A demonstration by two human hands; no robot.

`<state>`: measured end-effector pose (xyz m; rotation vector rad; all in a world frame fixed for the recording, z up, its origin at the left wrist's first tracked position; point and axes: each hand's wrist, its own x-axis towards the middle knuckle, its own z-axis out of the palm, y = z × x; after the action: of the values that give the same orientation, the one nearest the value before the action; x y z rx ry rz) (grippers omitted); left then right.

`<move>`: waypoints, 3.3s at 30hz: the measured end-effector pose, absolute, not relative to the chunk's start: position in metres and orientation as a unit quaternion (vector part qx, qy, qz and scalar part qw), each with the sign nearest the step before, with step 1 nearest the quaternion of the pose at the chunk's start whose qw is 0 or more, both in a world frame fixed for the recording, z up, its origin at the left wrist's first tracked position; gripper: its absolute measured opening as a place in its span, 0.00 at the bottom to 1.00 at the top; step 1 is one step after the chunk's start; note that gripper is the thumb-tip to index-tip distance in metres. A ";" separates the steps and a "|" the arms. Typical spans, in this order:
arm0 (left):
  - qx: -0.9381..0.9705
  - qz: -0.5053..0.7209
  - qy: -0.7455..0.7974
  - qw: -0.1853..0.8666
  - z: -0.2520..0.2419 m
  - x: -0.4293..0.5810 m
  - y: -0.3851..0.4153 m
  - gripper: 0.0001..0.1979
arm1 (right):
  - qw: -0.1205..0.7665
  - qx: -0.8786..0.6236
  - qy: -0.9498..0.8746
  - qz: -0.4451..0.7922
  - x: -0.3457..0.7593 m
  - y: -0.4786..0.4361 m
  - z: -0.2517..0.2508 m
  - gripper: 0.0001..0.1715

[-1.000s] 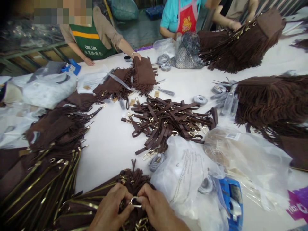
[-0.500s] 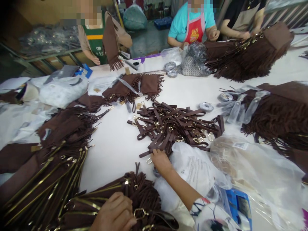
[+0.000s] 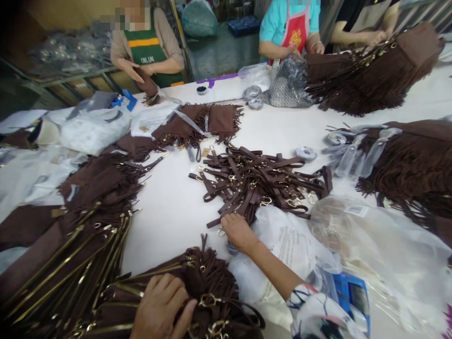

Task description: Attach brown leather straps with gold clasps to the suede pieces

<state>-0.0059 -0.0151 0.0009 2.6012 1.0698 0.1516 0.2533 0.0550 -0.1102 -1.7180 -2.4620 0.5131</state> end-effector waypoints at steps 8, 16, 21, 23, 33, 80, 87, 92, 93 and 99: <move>0.870 0.063 0.435 0.223 -0.001 0.006 -0.011 0.06 | 0.214 -0.529 -0.759 0.313 0.248 0.011 -0.028 0.09; 0.873 -0.021 0.448 0.191 0.004 0.018 -0.006 0.20 | 0.219 -0.569 -0.682 0.403 0.197 -0.026 -0.054 0.10; 0.855 -0.063 0.460 0.231 0.011 0.023 -0.003 0.09 | 0.340 -0.532 -0.560 0.537 0.195 -0.045 -0.049 0.15; 0.850 -0.049 0.458 0.254 0.010 0.022 -0.002 0.10 | 0.354 -0.523 -0.521 0.574 0.198 -0.048 -0.044 0.15; 0.816 -0.007 0.465 0.342 0.001 0.013 -0.004 0.09 | 0.365 -0.491 -0.432 0.663 0.208 -0.054 -0.049 0.14; 0.752 -0.034 0.483 0.447 0.005 0.014 0.013 0.07 | 0.295 -0.395 -0.489 0.720 0.219 -0.030 -0.061 0.07; 0.744 -0.018 0.481 0.463 0.002 0.015 0.010 0.04 | 0.289 -0.425 -0.523 0.680 0.221 -0.038 -0.067 0.04; 0.737 -0.045 0.485 0.469 0.004 0.014 0.011 0.03 | 0.284 -0.432 -0.538 0.665 0.218 -0.043 -0.065 0.03; 0.738 -0.047 0.483 0.469 0.004 0.012 0.011 0.04 | 0.286 -0.433 -0.536 0.667 0.219 -0.043 -0.064 0.03; 0.756 -0.041 0.459 0.466 0.000 0.003 0.007 0.06 | 0.299 -0.432 -0.511 0.680 0.223 -0.044 -0.058 0.05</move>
<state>0.0030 0.0072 0.0002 1.8546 1.1255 -0.0998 0.2234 -0.0441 -0.0576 -1.1460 -1.3572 1.8069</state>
